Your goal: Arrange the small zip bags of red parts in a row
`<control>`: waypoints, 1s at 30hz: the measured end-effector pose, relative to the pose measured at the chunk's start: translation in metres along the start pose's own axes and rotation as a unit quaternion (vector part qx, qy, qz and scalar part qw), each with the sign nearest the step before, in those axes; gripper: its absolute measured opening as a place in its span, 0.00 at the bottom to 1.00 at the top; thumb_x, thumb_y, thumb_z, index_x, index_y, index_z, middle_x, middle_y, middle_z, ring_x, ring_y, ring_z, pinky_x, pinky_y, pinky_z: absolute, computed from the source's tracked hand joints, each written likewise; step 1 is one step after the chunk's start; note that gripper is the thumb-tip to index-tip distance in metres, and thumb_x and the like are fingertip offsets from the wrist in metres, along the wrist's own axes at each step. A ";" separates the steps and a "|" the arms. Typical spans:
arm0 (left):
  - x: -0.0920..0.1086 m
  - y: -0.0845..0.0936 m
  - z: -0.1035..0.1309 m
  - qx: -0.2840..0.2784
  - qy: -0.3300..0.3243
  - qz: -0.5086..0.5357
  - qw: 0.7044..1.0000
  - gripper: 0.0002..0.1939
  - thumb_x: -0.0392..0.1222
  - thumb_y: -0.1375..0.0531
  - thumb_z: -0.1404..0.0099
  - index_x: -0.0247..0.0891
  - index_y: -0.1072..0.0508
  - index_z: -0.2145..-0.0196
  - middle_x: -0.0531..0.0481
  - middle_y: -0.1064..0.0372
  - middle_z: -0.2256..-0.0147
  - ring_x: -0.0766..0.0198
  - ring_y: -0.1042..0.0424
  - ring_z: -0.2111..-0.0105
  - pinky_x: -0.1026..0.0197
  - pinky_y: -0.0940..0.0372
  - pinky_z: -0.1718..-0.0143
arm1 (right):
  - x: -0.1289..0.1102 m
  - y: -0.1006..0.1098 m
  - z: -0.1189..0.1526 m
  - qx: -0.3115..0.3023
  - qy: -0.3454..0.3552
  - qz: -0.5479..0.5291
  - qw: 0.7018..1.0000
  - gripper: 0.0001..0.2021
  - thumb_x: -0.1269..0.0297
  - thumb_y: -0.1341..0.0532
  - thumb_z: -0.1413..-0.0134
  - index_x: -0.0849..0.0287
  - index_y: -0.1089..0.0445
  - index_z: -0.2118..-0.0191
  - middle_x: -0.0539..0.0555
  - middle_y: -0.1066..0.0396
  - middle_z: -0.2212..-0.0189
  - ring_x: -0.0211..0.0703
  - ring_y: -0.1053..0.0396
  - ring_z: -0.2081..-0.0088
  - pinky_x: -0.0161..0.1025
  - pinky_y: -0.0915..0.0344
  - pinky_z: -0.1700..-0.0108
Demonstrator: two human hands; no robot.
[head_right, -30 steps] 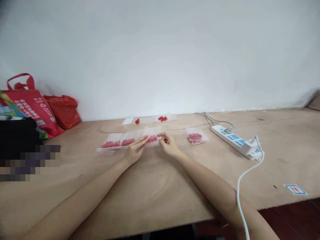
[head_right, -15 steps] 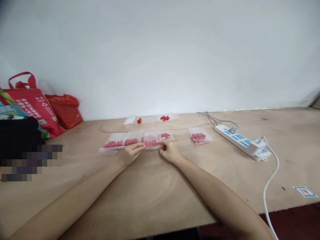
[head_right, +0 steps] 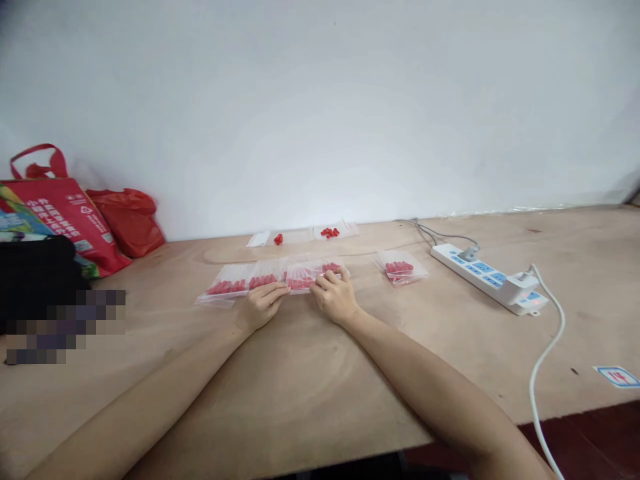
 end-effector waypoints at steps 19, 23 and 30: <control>0.014 0.004 -0.005 0.022 -0.062 -0.029 0.997 0.07 0.30 0.47 0.41 0.34 0.31 0.67 0.48 0.29 0.69 0.66 0.30 0.70 0.62 0.33 0.68 | -0.011 0.002 -0.002 0.025 0.037 -0.016 0.999 0.08 0.68 0.48 0.46 0.56 0.32 0.69 0.49 0.33 0.75 0.36 0.42 0.69 0.41 0.54 0.56; 0.019 0.004 -0.007 0.019 -0.068 -0.023 0.997 0.07 0.31 0.48 0.40 0.34 0.31 0.66 0.47 0.29 0.69 0.66 0.30 0.69 0.63 0.33 0.66 | -0.019 -0.002 -0.005 0.033 0.062 -0.011 0.998 0.08 0.70 0.48 0.46 0.57 0.33 0.70 0.48 0.34 0.76 0.36 0.42 0.70 0.42 0.54 0.57; 0.021 0.007 -0.008 0.033 -0.071 -0.014 0.997 0.07 0.31 0.48 0.40 0.33 0.32 0.65 0.47 0.29 0.68 0.66 0.30 0.68 0.63 0.33 0.67 | -0.022 0.002 -0.004 0.065 0.091 0.001 0.994 0.08 0.72 0.48 0.47 0.59 0.34 0.72 0.47 0.34 0.76 0.34 0.42 0.71 0.42 0.53 0.57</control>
Point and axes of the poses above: each hand's wrist, its own z-axis away from the middle knuckle, its own y-axis out of the back of the hand, x = y × z, the point moved 6 cm from there along -z, towards the middle knuckle
